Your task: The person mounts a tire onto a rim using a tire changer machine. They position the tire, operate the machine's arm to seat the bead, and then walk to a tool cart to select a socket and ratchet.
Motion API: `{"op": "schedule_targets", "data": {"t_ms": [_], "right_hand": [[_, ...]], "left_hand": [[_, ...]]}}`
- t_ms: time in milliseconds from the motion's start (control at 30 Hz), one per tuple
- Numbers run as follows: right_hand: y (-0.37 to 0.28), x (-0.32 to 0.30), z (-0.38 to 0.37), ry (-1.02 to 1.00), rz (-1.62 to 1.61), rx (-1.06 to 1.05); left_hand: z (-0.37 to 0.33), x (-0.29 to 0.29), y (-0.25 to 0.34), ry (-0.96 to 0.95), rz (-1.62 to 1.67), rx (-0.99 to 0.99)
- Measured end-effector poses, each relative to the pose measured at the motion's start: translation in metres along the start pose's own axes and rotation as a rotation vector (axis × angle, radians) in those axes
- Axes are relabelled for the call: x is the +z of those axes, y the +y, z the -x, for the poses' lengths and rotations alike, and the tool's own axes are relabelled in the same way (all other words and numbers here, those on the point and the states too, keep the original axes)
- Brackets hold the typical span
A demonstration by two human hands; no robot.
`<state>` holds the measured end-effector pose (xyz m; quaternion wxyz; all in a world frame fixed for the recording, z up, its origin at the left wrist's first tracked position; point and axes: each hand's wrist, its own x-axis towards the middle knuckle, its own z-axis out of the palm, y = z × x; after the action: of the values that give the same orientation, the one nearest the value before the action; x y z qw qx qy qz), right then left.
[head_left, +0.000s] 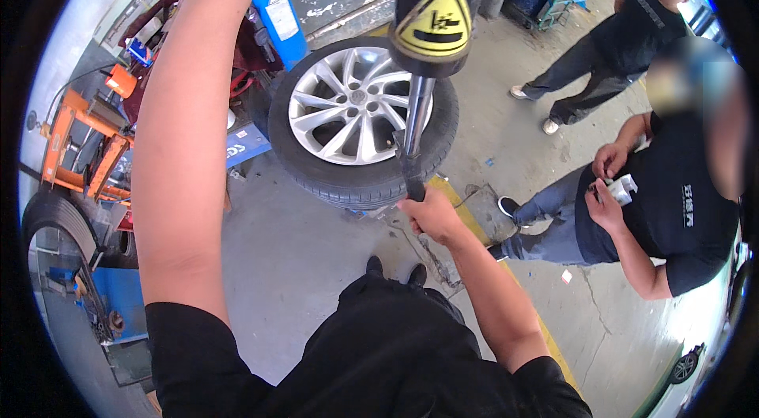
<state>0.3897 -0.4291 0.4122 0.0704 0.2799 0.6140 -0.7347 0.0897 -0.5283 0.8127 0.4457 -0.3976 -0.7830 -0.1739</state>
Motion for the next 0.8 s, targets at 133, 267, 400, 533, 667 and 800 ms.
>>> {"op": "schedule_targets", "data": {"t_ms": [133,267,400,533,667,800], "right_hand": [[-0.01,0.031,-0.018,-0.084,0.137,-0.032],[-0.011,0.049,-0.021,-0.105,0.126,-0.006],[-0.004,0.053,-0.014,-0.05,0.062,-0.045],[-0.002,0.043,-0.006,-0.001,0.064,-0.035],[0.0,0.024,0.001,0.022,0.039,-0.004],[0.018,0.021,-0.006,0.013,0.011,-0.004]], "left_hand": [[0.009,0.011,-0.049,0.051,0.172,0.102],[0.018,0.023,-0.098,0.056,0.607,-0.011],[0.021,0.022,-0.1,0.12,0.298,0.093],[0.024,-0.001,-0.056,0.049,0.009,0.201],[0.018,-0.007,-0.014,0.075,0.074,0.05],[0.017,-0.004,-0.009,0.08,0.13,-0.017]]}}
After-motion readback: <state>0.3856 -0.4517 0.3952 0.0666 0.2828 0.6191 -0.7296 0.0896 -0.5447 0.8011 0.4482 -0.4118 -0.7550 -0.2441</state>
